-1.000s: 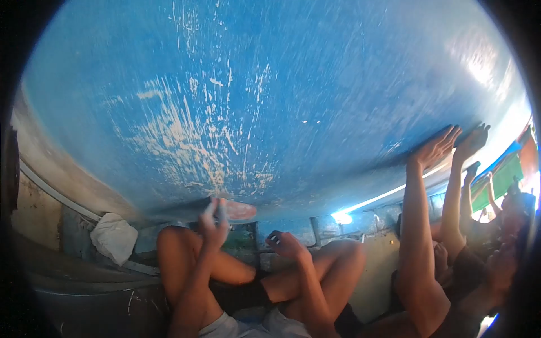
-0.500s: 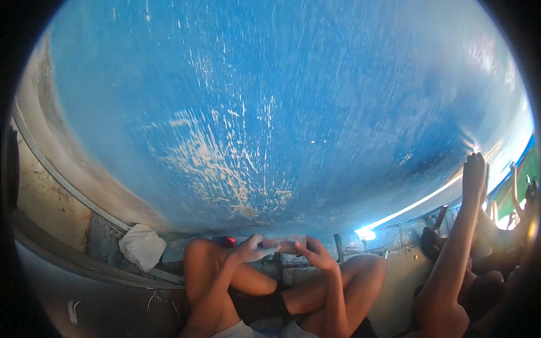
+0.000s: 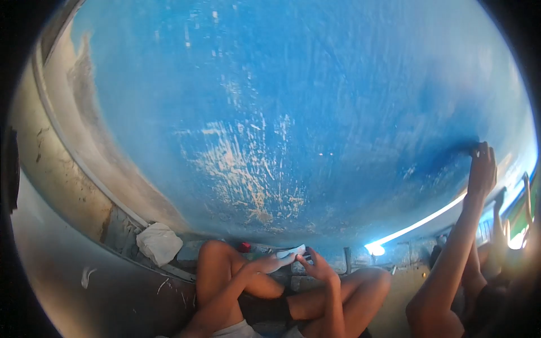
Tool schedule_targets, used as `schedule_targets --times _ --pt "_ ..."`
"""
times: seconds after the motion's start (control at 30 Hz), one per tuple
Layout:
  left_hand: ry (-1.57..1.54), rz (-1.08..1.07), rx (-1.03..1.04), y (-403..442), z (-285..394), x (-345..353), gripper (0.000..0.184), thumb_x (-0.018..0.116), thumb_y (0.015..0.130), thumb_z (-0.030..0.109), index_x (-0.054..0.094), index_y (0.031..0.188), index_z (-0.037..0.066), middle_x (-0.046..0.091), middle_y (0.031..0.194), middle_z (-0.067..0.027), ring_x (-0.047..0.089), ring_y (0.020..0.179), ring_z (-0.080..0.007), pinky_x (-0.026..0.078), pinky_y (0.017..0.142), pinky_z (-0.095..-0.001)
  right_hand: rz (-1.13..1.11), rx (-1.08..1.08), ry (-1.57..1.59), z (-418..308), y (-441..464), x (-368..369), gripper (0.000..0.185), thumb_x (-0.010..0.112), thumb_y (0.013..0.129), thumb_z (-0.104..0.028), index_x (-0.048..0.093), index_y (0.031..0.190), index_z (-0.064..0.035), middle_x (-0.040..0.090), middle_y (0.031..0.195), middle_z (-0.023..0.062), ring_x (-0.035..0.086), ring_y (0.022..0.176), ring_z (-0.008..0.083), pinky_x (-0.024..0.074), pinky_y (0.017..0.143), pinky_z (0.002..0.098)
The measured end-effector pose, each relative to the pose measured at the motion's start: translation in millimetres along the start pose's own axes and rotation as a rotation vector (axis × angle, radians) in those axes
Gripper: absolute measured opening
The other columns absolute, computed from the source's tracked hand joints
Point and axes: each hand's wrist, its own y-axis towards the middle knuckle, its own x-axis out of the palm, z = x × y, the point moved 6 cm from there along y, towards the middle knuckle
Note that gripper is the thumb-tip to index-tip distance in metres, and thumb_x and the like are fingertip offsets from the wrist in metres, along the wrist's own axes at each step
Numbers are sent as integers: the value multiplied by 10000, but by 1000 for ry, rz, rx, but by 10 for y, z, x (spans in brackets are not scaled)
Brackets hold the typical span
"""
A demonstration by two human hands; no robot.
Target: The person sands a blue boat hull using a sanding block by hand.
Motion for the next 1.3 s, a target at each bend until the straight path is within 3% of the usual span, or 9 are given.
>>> schedule_targets --times 0.07,0.13,0.23,0.3,0.43,0.67,0.93,1.03,1.3 --pt "131 196 159 -282 478 -198 457 533 989 351 542 1323 40 631 1169 -75 567 1085 -127 431 954 -288 110 -47 -206 -566 107 -420 374 565 956 -285 511 1215 -21 599 1144 150 574 1069 246 462 911 384" --pt "325 449 107 -976 1568 -496 430 504 1002 317 541 1312 21 623 1184 -118 563 1115 -178 423 973 -316 615 -296 -617 -1732 149 -1982 378 532 957 -226 453 1277 -42 533 1229 136 514 1142 247 428 966 382" --pt "272 1064 528 -1647 2521 -1022 431 377 1046 215 440 1382 -48 514 1363 -182 464 1286 -230 347 1075 -349 1421 -630 -1360 -3026 -411 -3805 434 483 957 -136 367 1371 -75 434 1356 114 424 1251 249 377 1048 378" --pt "582 1329 791 -1853 3095 -1361 442 347 1035 133 351 1421 -81 448 1412 -251 435 1326 -328 324 1097 -372 1609 -596 -1672 -3022 -417 -4117 496 450 958 -77 309 1433 -97 368 1441 99 364 1324 250 343 1102 376" --pt "941 1320 841 -1340 3331 -1719 507 316 1022 131 224 1492 -36 221 1564 -189 169 1460 -315 129 1188 -407 1595 -665 -1530 -3015 -210 -3935 555 373 975 -37 223 1504 -115 265 1549 80 273 1417 240 247 1190 366" --pt "1073 1319 596 -727 1551 -1373 579 362 982 172 206 1494 -48 162 1550 -273 85 1445 -454 79 1163 -576 1472 -751 -774 -2796 -112 -4137 522 268 1008 -243 212 1503 -90 211 1576 89 180 1456 194 132 1226 381" --pt "1300 1694 869 -997 4091 -1747 576 178 1022 304 164 1522 17 134 1584 -192 86 1473 -353 46 1189 -497 1570 -705 -1068 -2897 -121 -4095 491 228 1027 -216 224 1496 -69 229 1569 80 193 1452 191 148 1225 375" --pt "1305 1701 955 -1024 4372 -1827 570 213 1021 288 171 1522 20 123 1581 -211 108 1463 -382 54 1182 -525 1628 -705 -1443 -2895 -134 -4040 492 285 1019 -132 207 1501 -76 257 1559 54 220 1443 203 190 1213 320" --pt "1256 1611 713 -764 1953 -1598 587 208 1017 299 192 1505 -27 170 1552 -267 128 1443 -445 78 1152 -580 1643 -637 -1504 -2788 -113 -4101 543 370 998 -34 204 1508 -117 274 1552 74 275 1426 223 256 1192 341"
